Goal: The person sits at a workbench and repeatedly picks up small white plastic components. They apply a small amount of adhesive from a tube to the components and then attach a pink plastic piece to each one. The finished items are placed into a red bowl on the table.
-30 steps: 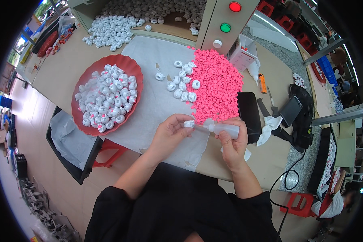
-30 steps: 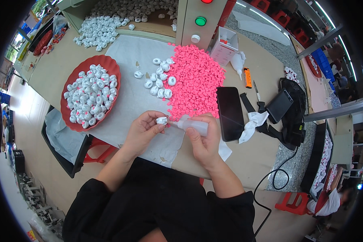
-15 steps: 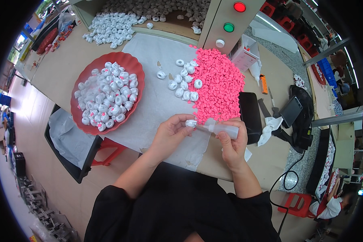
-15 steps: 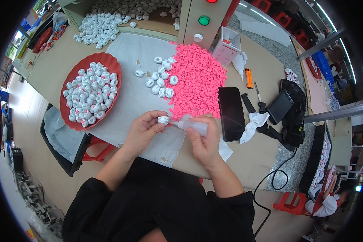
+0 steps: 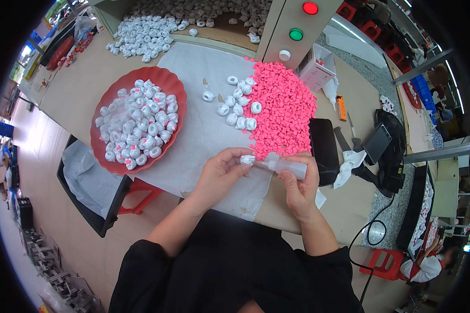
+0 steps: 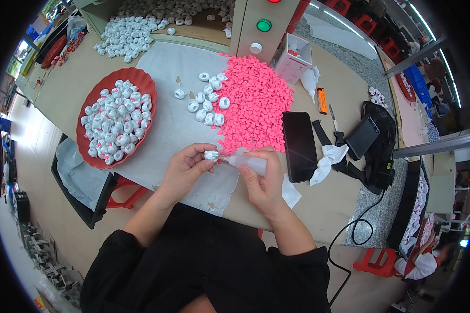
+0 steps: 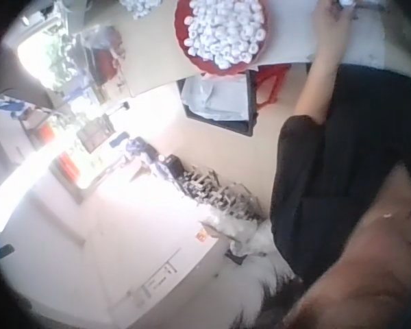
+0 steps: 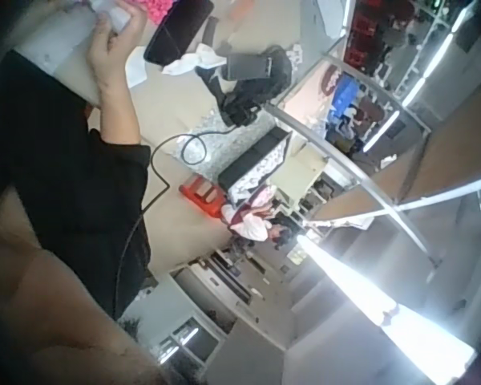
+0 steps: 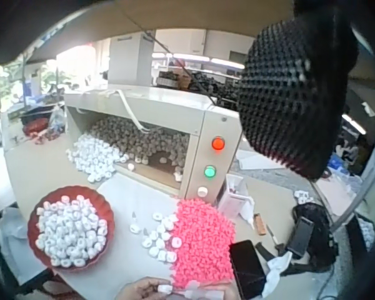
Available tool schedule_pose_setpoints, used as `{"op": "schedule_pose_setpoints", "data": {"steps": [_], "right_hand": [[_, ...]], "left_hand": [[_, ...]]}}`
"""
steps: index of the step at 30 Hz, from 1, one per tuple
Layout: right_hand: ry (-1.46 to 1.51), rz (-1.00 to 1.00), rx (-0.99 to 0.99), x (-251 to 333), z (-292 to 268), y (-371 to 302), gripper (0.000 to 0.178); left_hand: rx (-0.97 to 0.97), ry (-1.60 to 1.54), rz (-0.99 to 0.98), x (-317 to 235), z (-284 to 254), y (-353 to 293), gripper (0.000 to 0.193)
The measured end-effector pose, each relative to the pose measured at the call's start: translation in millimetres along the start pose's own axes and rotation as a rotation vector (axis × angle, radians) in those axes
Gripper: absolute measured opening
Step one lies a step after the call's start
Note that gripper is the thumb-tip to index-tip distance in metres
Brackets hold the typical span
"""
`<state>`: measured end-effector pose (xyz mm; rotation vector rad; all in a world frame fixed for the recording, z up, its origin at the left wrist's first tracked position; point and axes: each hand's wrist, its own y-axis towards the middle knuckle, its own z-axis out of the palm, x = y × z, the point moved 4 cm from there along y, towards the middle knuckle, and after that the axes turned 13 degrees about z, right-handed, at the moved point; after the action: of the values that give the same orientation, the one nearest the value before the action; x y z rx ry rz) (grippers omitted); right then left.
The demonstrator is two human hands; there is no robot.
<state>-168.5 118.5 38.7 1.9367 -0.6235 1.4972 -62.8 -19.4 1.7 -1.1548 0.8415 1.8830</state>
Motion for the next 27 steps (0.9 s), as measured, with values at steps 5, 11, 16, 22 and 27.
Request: {"op": "schedule_pose_setpoints", "data": {"steps": [5,11,16,22,27], "right_hand": [[-0.158,-0.213,-0.04,0.3,0.5,-0.1,0.027],[-0.255,-0.293,-0.055,8.6,1.9,-1.9,0.028],[-0.252,-0.298,-0.066,12.0,1.9,-2.1,0.029],[-0.276,-0.314,-0.073,11.4,0.3,-1.4,0.029],[-0.267,-0.301,-0.074,10.8,-1.0,-1.0,0.028]], "left_hand": [[0.004,-0.01,-0.004,0.1,0.9,0.0,0.026],[-0.006,-0.016,-0.011,-0.8,0.7,0.0,0.026],[-0.004,-0.028,-0.045,-1.2,0.9,0.9,0.029],[-0.031,-0.044,-0.009,-1.9,1.1,0.8,0.026],[-0.025,-0.019,-0.005,-3.5,1.3,0.8,0.027]]}}
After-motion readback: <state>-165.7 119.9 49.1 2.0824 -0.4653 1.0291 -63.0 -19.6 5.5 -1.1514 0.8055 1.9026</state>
